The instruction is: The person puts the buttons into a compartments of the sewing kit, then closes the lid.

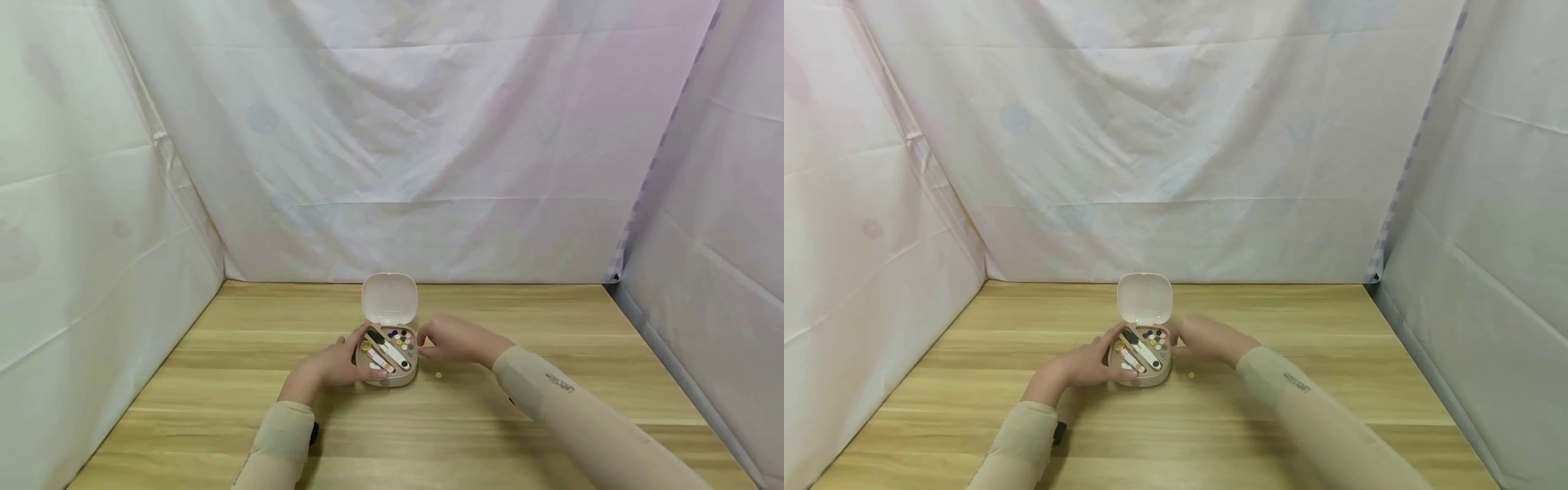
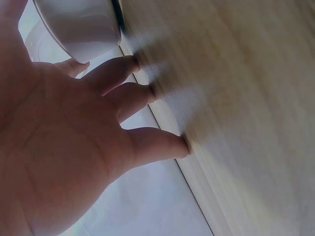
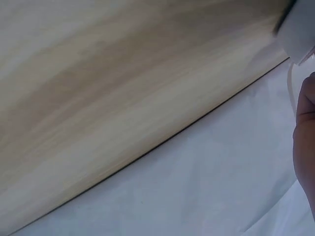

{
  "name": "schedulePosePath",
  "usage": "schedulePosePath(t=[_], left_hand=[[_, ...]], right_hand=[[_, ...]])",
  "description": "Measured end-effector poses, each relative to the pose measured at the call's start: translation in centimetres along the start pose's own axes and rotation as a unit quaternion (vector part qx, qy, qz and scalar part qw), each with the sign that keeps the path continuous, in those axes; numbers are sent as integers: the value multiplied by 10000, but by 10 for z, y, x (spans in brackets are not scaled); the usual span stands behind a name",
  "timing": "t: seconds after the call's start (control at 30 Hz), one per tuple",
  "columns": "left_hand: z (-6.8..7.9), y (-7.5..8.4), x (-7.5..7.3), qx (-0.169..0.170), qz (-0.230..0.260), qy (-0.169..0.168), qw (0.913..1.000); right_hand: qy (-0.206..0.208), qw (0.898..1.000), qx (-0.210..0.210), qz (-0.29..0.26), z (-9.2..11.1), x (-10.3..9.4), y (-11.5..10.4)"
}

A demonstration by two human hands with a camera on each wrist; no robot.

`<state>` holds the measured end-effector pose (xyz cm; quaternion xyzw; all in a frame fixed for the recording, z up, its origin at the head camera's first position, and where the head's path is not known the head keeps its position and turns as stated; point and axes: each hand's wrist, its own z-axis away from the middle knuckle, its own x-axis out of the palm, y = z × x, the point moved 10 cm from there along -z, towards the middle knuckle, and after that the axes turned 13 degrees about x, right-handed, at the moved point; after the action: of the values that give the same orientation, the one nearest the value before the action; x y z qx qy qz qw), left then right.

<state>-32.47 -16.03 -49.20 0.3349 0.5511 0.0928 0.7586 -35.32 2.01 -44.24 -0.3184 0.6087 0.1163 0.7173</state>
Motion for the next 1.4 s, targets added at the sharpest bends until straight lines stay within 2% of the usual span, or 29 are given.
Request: schedulePosePath(t=[0.3, 0.57, 0.77, 1.03, 1.4], left_hand=[[1, 1, -1, 18, 52, 16, 10000], [1, 1, 0, -5, 20, -20, 10000], [2, 4, -1, 18, 71, -29, 10000], [3, 3, 0, -11, 68, -52, 10000], [3, 4, 1, -27, 54, -37, 10000]], right_hand=[[-269, 9996, 29, -115, 24, 21, 16], [-332, 9989, 176, -290, 35, 26, 26], [-368, 9982, 286, -386, 38, 31, 31], [-327, 9986, 104, -396, 38, 33, 28], [-377, 9984, 199, -384, 36, 37, 33]])
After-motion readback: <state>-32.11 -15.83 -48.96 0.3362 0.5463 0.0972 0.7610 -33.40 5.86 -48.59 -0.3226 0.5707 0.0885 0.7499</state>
